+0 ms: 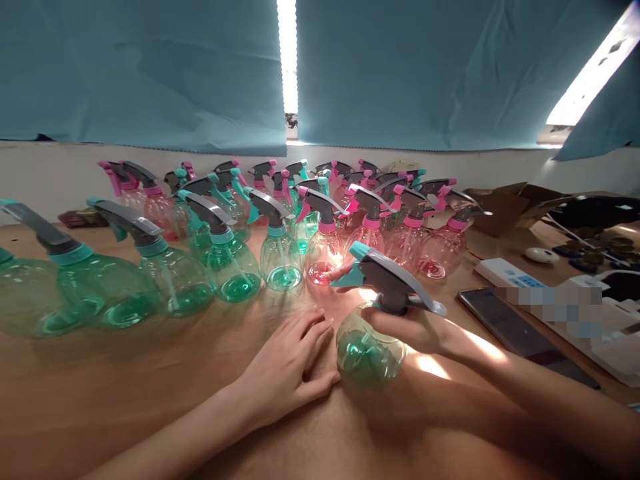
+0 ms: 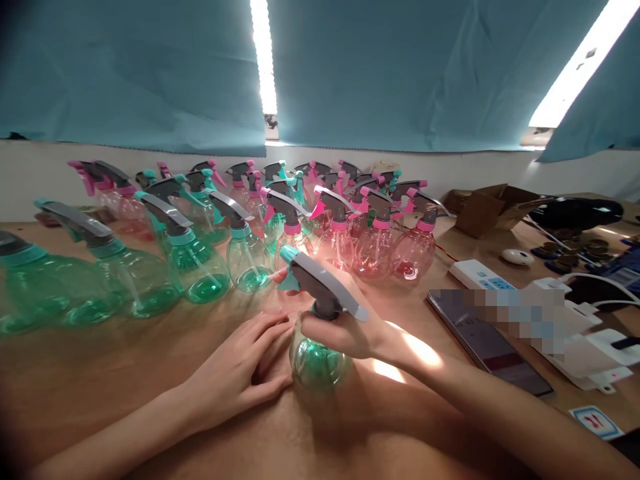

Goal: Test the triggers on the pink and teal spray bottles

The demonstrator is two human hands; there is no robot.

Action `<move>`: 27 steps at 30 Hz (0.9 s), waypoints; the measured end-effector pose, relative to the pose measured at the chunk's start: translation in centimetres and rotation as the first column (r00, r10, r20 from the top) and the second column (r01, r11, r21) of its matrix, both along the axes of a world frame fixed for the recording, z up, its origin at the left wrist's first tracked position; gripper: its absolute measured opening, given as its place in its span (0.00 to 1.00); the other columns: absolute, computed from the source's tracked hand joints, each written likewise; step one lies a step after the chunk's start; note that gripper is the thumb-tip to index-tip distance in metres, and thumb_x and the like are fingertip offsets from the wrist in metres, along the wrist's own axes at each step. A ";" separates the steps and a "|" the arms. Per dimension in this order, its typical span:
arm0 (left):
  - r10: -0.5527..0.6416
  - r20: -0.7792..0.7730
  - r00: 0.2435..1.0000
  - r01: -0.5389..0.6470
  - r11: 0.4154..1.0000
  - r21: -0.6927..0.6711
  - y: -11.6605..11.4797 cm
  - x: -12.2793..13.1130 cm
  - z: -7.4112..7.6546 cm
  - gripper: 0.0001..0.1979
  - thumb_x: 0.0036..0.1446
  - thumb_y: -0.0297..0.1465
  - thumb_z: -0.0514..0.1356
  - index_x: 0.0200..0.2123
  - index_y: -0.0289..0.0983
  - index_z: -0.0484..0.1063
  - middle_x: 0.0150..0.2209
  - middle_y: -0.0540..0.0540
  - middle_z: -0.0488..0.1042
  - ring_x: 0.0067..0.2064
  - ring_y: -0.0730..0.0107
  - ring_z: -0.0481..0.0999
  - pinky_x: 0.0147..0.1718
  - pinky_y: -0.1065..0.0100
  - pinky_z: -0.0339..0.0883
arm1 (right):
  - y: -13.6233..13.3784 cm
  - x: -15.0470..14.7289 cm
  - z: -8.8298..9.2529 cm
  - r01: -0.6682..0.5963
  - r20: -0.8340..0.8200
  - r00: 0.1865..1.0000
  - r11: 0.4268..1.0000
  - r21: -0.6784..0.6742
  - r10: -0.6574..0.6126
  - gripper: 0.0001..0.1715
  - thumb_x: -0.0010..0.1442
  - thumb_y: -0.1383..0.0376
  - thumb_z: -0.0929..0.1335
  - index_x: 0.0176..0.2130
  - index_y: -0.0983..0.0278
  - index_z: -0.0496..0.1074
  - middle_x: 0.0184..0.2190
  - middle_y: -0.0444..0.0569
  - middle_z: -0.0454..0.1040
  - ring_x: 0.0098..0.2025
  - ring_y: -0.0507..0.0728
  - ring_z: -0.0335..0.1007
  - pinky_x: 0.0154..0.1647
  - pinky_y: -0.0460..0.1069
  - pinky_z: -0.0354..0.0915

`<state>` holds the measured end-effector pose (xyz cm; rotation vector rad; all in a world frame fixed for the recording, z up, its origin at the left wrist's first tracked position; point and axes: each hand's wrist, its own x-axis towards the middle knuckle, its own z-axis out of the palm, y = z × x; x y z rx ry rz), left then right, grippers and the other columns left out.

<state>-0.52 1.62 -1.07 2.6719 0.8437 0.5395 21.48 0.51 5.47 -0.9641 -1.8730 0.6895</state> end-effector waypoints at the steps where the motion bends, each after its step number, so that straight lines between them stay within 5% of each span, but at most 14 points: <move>1: 0.008 -0.021 1.000 -0.008 1.000 -0.002 -0.1 0.0 0.0 0.29 0.58 0.41 0.61 0.59 0.39 0.61 0.60 0.36 0.63 0.61 0.47 0.62 0.58 0.48 0.58 | 0.1 -0.1 0.1 -0.020 -0.003 1.000 1.000 -0.014 0.020 0.28 0.47 0.68 0.66 0.49 0.50 0.70 0.42 0.43 0.77 0.40 0.58 0.75 0.45 0.55 0.75; 10: 0.046 -0.104 0.993 -0.046 0.999 0.007 -0.6 0.1 0.2 0.26 0.59 0.39 0.60 0.58 0.34 0.63 0.63 0.33 0.60 0.63 0.47 0.58 0.60 0.48 0.55 | 0.2 -0.6 1.1 -0.041 0.094 0.994 0.994 -0.098 0.050 0.24 0.49 0.65 0.68 0.48 0.55 0.69 0.36 0.45 0.78 0.32 0.58 0.75 0.35 0.52 0.76; 15: 0.083 -0.117 0.990 -0.077 0.995 0.057 -0.5 -0.2 -0.4 0.29 0.59 0.44 0.59 0.60 0.36 0.61 0.64 0.35 0.57 0.65 0.48 0.56 0.62 0.47 0.50 | -1.1 -0.1 2.4 -0.057 0.122 0.990 0.993 -0.100 0.069 0.16 0.55 0.64 0.67 0.44 0.53 0.72 0.40 0.45 0.77 0.42 0.61 0.75 0.41 0.53 0.75; 19: 0.099 -0.142 0.985 -0.089 0.993 0.074 -0.5 -0.5 -0.8 0.30 0.61 0.46 0.56 0.62 0.37 0.60 0.65 0.36 0.56 0.65 0.48 0.55 0.62 0.47 0.50 | -0.5 -0.1 1.5 -0.098 0.032 0.994 0.990 -0.105 0.102 0.20 0.52 0.63 0.69 0.46 0.51 0.73 0.38 0.45 0.77 0.42 0.62 0.75 0.40 0.53 0.76; 23: 0.113 -0.162 0.980 -0.104 0.993 0.063 -0.6 -0.5 -0.6 0.30 0.61 0.45 0.57 0.61 0.36 0.61 0.64 0.34 0.57 0.64 0.46 0.56 0.61 0.45 0.51 | 0.7 -0.8 0.2 -0.173 -0.109 0.980 0.982 -0.071 0.165 0.26 0.52 0.63 0.69 0.52 0.53 0.69 0.48 0.47 0.75 0.50 0.62 0.73 0.47 0.54 0.74; 27: 0.102 -0.162 0.981 -0.094 0.994 0.055 -0.6 -0.3 -0.2 0.30 0.60 0.44 0.58 0.61 0.35 0.61 0.64 0.34 0.58 0.65 0.46 0.56 0.62 0.45 0.51 | 1.0 -1.0 -0.4 -0.182 -0.107 0.979 0.979 -0.088 0.173 0.21 0.55 0.63 0.68 0.49 0.52 0.71 0.44 0.46 0.77 0.48 0.60 0.74 0.49 0.53 0.74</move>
